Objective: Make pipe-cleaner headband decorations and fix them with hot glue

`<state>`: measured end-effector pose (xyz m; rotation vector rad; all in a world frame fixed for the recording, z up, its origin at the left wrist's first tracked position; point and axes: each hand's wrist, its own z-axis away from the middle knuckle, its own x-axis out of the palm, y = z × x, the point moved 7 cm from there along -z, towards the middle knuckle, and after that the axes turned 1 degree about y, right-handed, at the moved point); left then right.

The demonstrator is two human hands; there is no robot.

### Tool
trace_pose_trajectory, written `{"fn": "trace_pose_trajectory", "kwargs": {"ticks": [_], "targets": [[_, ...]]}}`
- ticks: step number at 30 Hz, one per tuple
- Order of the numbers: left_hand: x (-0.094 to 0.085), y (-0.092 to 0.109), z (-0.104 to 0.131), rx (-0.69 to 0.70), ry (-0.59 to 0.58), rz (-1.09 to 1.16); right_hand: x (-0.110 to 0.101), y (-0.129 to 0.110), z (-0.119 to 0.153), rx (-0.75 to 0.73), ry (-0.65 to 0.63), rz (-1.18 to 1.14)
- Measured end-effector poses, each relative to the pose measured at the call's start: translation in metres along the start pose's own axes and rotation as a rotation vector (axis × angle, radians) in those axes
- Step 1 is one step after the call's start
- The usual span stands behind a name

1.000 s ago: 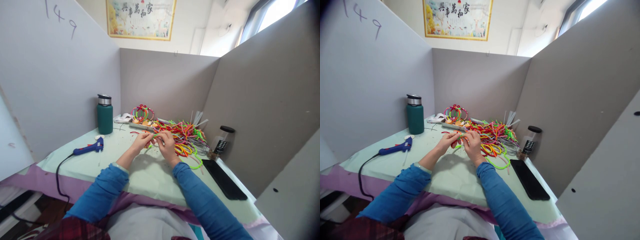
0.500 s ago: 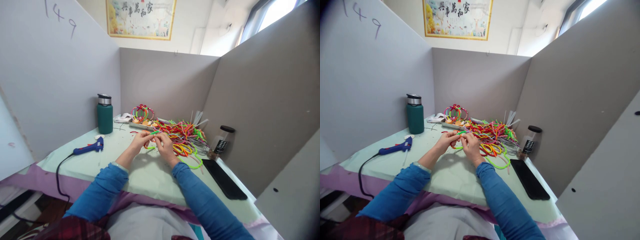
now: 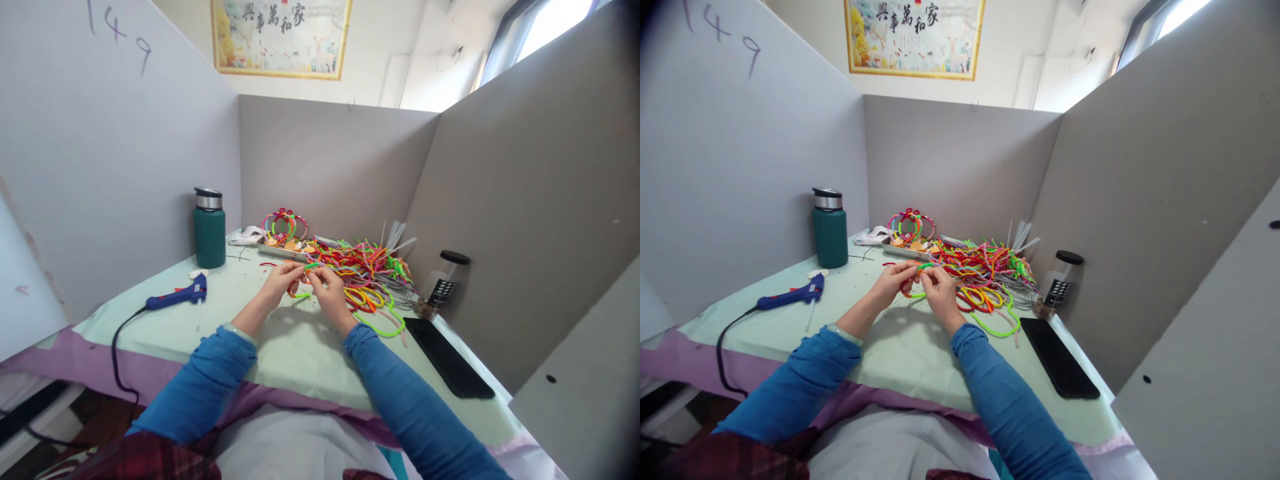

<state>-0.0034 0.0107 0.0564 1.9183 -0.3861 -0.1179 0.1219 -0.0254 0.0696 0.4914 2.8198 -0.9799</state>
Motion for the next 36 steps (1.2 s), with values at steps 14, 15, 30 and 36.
{"fn": "trace_pose_trajectory", "kwargs": {"ticks": [14, 15, 30, 36], "targets": [[0.001, 0.012, 0.005, 0.056, 0.108, -0.165, -0.001, 0.008, -0.002, 0.072, 0.079, 0.006], [-0.001, 0.012, 0.005, 0.052, 0.114, -0.159, -0.003, 0.010, -0.002, 0.083, 0.099, -0.001], [-0.018, 0.016, 0.002, 0.167, 0.299, -0.157, 0.001, -0.005, 0.007, -0.116, 0.029, 0.141], [-0.083, 0.064, 0.031, 0.289, 0.488, -0.028, 0.041, -0.018, 0.016, -0.104, -0.218, 0.094]]}}
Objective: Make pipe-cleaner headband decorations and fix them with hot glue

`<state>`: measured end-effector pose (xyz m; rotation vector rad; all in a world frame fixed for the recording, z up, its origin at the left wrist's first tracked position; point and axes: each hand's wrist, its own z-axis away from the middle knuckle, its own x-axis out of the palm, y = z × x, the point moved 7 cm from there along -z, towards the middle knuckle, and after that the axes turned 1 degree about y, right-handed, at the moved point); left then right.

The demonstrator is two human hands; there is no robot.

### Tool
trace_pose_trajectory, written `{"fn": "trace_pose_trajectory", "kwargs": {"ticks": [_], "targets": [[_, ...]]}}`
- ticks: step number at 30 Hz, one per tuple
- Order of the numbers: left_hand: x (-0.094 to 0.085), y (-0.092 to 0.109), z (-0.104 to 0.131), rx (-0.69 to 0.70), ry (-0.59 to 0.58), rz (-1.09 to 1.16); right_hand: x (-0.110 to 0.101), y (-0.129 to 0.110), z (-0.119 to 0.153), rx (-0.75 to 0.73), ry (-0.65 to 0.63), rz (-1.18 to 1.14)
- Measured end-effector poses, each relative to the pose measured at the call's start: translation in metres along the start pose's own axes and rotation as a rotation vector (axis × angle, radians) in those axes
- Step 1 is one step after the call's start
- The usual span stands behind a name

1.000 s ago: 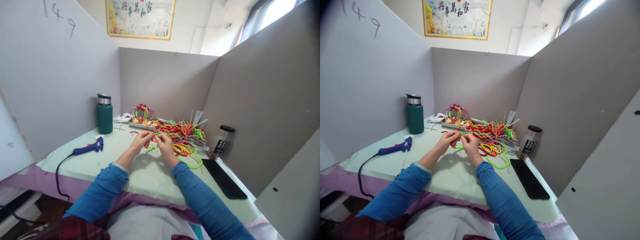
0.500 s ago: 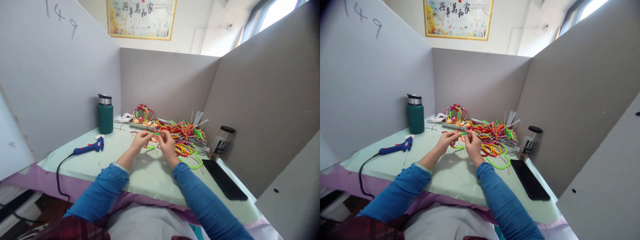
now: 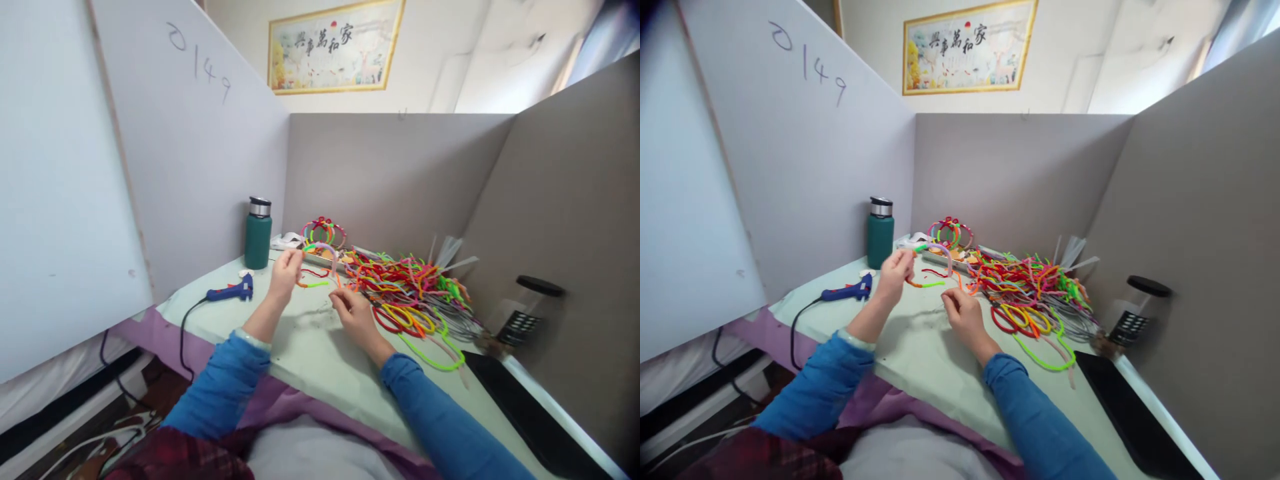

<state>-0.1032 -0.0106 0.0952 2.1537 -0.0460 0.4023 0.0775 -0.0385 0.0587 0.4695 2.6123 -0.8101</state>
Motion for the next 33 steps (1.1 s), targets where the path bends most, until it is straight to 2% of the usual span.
{"fn": "trace_pose_trajectory", "kwargs": {"ticks": [2, 4, 7, 11, 13, 15, 17, 19, 24, 29, 33], "targets": [[-0.040, 0.029, -0.005, 0.085, 0.102, 0.019, 0.030, -0.017, -0.006, -0.012, -0.094, -0.061], [-0.076, 0.058, -0.007, 0.148, 0.155, 0.021, 0.071, -0.043, -0.015, -0.087, -0.241, -0.041], [-0.118, 0.093, -0.005, 0.230, 0.223, -0.013, 0.141, -0.085, -0.028, -0.228, -0.442, 0.162], [-0.151, 0.118, 0.007, 0.298, 0.341, -0.036, 0.224, -0.126, -0.041, -0.481, -0.656, 0.467], [-0.160, 0.120, 0.011, 0.297, 0.362, -0.039, 0.250, -0.127, -0.049, -0.446, -0.709, 0.569], [-0.167, 0.118, 0.011, 0.289, 0.359, -0.045, 0.263, -0.124, -0.054, -0.432, -0.749, 0.631], [-0.173, 0.113, 0.008, 0.280, 0.362, -0.050, 0.263, -0.123, -0.054, -0.494, -0.778, 0.649], [-0.177, 0.106, 0.003, 0.264, 0.376, -0.053, 0.252, -0.121, -0.047, -0.596, -0.801, 0.631], [-0.174, 0.081, -0.009, 0.207, 0.379, -0.032, 0.196, -0.100, -0.025, -0.723, -0.813, 0.579], [-0.163, 0.059, -0.009, 0.137, 0.339, 0.010, 0.133, -0.067, -0.004, -0.609, -0.869, 0.541], [-0.154, 0.051, -0.005, 0.109, 0.335, 0.057, 0.086, -0.052, 0.014, -0.498, -0.888, 0.480]]}}
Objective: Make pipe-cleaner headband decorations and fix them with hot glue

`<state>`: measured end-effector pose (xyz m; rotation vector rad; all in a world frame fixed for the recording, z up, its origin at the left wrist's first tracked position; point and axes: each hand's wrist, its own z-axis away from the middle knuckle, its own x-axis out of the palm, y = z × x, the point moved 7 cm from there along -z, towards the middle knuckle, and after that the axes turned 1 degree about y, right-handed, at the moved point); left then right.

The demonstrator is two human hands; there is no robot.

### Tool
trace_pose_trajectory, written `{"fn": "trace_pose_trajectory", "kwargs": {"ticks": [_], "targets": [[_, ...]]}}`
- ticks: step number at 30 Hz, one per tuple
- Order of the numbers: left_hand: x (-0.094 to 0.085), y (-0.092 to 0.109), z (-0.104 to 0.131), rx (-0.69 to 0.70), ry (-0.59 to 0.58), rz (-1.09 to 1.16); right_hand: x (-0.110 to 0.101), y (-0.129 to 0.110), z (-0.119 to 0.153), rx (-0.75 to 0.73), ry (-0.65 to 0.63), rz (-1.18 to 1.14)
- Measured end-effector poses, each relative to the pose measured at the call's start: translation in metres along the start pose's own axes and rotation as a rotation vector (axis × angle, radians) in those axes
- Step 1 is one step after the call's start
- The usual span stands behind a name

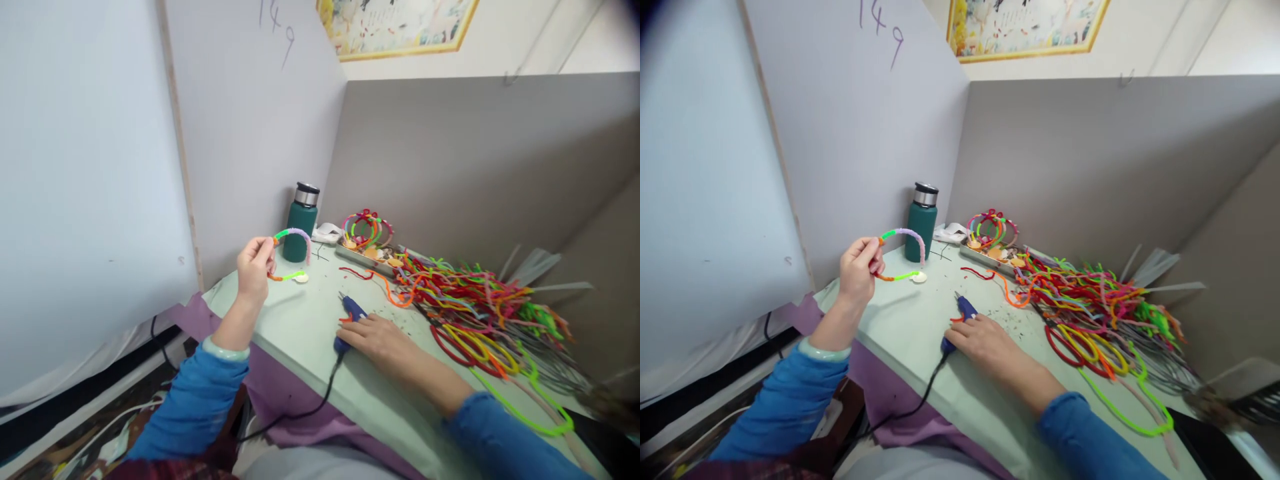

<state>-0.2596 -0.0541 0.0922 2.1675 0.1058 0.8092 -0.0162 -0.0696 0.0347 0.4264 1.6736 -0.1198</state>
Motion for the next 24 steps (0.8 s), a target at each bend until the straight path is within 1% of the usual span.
{"fn": "trace_pose_trajectory", "kwargs": {"ticks": [3, 6, 8, 10, 12, 13, 14, 15, 17, 19, 22, 24], "targets": [[0.014, -0.005, 0.006, -0.032, -0.011, 0.039, -0.006, 0.004, 0.033, 0.065, 0.043, -0.122], [0.039, -0.012, 0.015, -0.069, -0.058, 0.052, -0.012, 0.002, 0.060, 0.132, 0.108, -0.245], [0.059, -0.017, 0.021, -0.086, -0.087, 0.054, -0.018, 0.001, 0.073, 0.223, 0.171, -0.294], [0.077, -0.024, 0.026, -0.085, -0.103, 0.033, -0.022, 0.002, 0.082, 0.409, 0.234, -0.291], [0.092, -0.032, 0.028, -0.048, -0.108, -0.032, -0.022, 0.006, 0.088, 0.713, 0.258, -0.213], [0.098, -0.036, 0.028, -0.021, -0.111, -0.080, -0.019, 0.006, 0.088, 0.831, 0.222, -0.182], [0.103, -0.040, 0.028, 0.003, -0.117, -0.135, -0.016, 0.003, 0.083, 0.883, 0.167, -0.162], [0.107, -0.046, 0.028, 0.023, -0.131, -0.196, -0.014, 0.000, 0.076, 0.898, 0.131, -0.139], [0.110, -0.058, 0.028, 0.037, -0.152, -0.294, -0.011, -0.004, 0.065, 0.920, 0.088, -0.116], [0.106, -0.071, 0.027, 0.005, -0.159, -0.332, -0.009, -0.002, 0.061, 0.949, 0.065, -0.128], [0.094, -0.085, 0.027, -0.091, -0.149, -0.303, -0.007, 0.010, 0.072, 1.038, 0.084, -0.182], [0.088, -0.088, 0.028, -0.141, -0.136, -0.266, -0.005, 0.020, 0.087, 1.106, 0.152, -0.258]]}}
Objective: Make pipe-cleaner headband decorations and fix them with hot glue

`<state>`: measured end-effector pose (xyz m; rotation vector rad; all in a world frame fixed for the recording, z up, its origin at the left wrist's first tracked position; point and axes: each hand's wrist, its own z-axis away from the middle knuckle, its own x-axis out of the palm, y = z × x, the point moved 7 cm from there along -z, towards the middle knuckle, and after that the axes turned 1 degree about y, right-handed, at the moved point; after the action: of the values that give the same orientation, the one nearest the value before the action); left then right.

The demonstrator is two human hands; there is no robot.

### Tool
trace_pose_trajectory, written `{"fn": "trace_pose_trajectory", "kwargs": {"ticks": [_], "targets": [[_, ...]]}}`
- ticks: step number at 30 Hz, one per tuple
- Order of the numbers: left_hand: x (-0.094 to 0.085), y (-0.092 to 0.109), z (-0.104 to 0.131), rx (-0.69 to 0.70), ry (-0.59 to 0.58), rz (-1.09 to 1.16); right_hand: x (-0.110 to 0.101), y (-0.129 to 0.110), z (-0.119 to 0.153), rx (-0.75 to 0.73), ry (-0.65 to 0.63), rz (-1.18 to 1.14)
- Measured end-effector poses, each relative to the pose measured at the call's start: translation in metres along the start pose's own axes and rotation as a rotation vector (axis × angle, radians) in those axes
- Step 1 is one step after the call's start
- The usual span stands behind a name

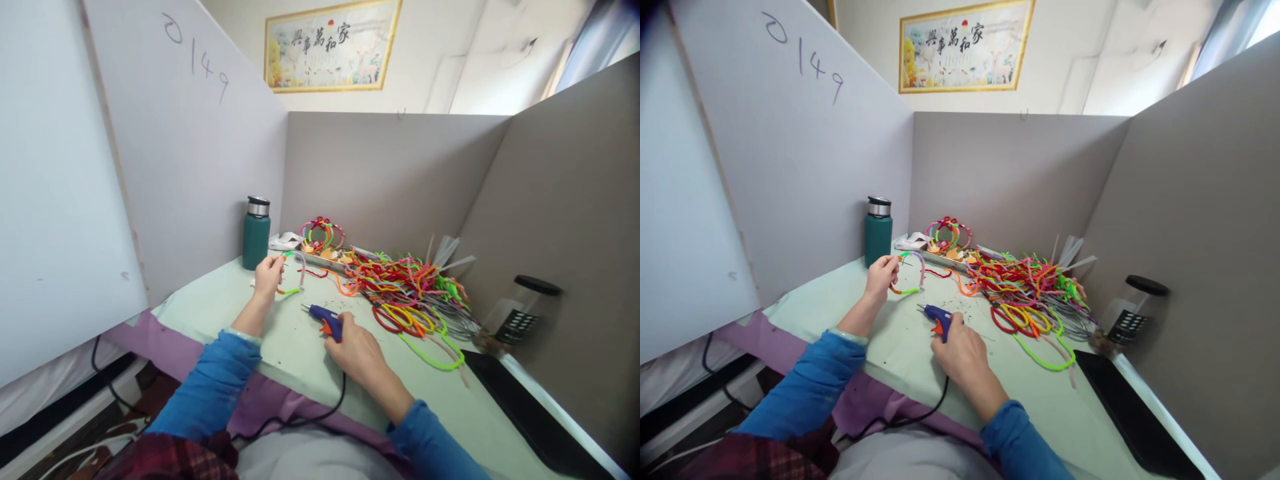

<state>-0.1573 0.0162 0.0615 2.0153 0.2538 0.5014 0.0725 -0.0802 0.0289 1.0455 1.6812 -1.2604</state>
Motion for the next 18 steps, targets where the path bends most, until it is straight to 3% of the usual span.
{"fn": "trace_pose_trajectory", "kwargs": {"ticks": [5, 7, 12, 15, 18], "targets": [[0.002, -0.002, 0.003, -0.069, -0.074, 0.120, 0.013, 0.050, 0.001, 0.256, -0.071, -0.625], [0.005, -0.001, 0.004, -0.070, -0.117, 0.179, 0.012, 0.059, 0.004, 0.323, -0.073, -0.881], [0.015, 0.001, 0.009, -0.080, -0.254, 0.360, -0.027, 0.050, 0.002, 0.218, 0.072, -1.328], [0.022, -0.001, 0.015, -0.144, -0.328, 0.405, -0.038, 0.034, -0.005, 0.121, 0.033, -1.622], [0.028, -0.003, 0.019, -0.171, -0.358, 0.399, -0.047, 0.029, -0.015, 0.059, 0.172, -1.565]]}}
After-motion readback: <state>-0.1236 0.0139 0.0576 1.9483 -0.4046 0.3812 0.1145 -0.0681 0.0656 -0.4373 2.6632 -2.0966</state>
